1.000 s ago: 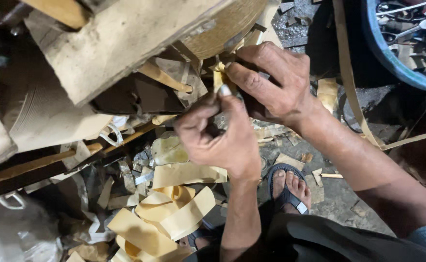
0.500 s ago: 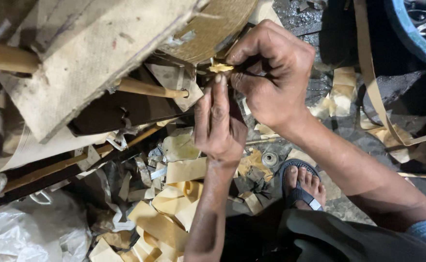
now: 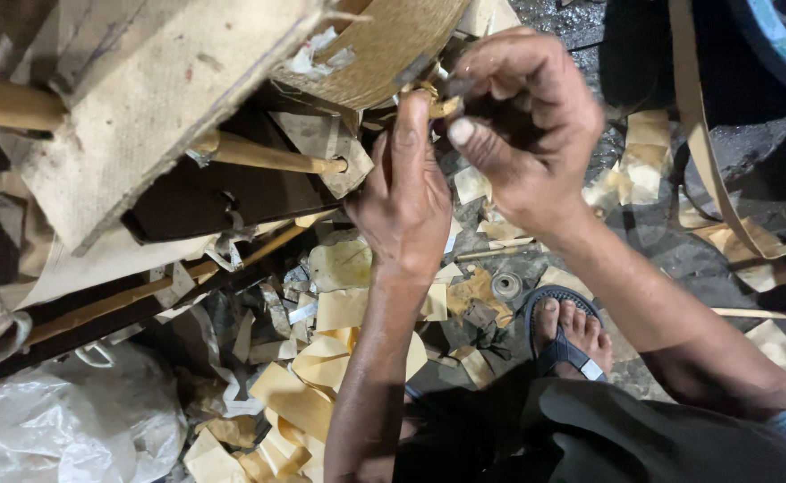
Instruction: The person tears thin wooden veneer strips from a roll, folds and creases the strips by hand, and presses folded pieces against the wooden rail of a machine. The floor around them is covered with veneer shavings and discarded strips.
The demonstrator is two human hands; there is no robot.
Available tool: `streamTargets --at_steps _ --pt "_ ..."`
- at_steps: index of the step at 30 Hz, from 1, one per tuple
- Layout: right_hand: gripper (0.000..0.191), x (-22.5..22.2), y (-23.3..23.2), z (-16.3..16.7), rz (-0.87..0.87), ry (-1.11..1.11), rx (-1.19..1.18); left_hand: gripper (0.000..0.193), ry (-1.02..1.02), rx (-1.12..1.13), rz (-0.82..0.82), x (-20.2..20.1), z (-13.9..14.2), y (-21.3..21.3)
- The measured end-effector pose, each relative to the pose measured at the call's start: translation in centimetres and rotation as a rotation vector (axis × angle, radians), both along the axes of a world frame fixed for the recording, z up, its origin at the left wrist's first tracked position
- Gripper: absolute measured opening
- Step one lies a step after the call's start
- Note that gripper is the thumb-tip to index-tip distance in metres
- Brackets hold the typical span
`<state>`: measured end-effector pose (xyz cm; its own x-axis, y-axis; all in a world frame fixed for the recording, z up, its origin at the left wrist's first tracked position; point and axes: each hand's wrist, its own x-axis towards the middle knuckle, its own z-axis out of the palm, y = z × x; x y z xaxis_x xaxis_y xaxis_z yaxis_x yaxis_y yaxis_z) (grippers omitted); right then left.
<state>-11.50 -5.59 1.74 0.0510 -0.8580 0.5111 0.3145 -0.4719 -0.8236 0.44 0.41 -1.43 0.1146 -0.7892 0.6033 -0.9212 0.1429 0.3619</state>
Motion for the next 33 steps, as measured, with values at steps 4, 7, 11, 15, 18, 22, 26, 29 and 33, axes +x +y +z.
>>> streamTargets --at_steps 4,7,11,15,18,22,26,29,33 --pt "0.037 1.1 2.4 0.7 -0.052 -0.332 0.314 0.04 0.173 0.022 -0.07 -0.5 0.1 -0.4" --pt "0.036 0.6 2.6 -0.2 0.053 -0.362 0.62 0.042 0.117 0.077 -0.033 -1.0 1.0 -0.7" --pt "0.029 -0.5 2.3 -2.0 0.318 -0.498 0.728 0.039 0.136 0.203 0.039 -1.7 2.7 -0.2" --pt "0.033 -0.6 2.3 -2.5 0.294 -0.505 0.748 0.034 0.237 0.16 -0.063 -2.0 3.4 0.1" --pt "0.025 -0.1 2.2 -2.5 0.286 -0.526 0.768 0.03 0.301 0.068 -0.11 -1.9 2.9 0.0" --pt "0.013 0.8 2.4 -2.6 0.165 -0.286 0.608 0.029 0.395 0.09 -0.079 -1.6 2.4 0.6" --pt "0.004 1.2 2.7 -2.6 0.121 -0.216 0.54 0.032 0.299 0.015 -0.137 -1.0 2.3 0.7" --pt "0.008 1.0 2.7 -2.2 0.139 -0.217 0.652 0.042 0.234 0.09 -0.105 -0.6 2.2 0.7" --pt "0.004 -0.1 1.9 -1.4 0.262 -0.215 0.734 0.053 0.184 0.111 -0.079 -0.4 1.8 1.0"
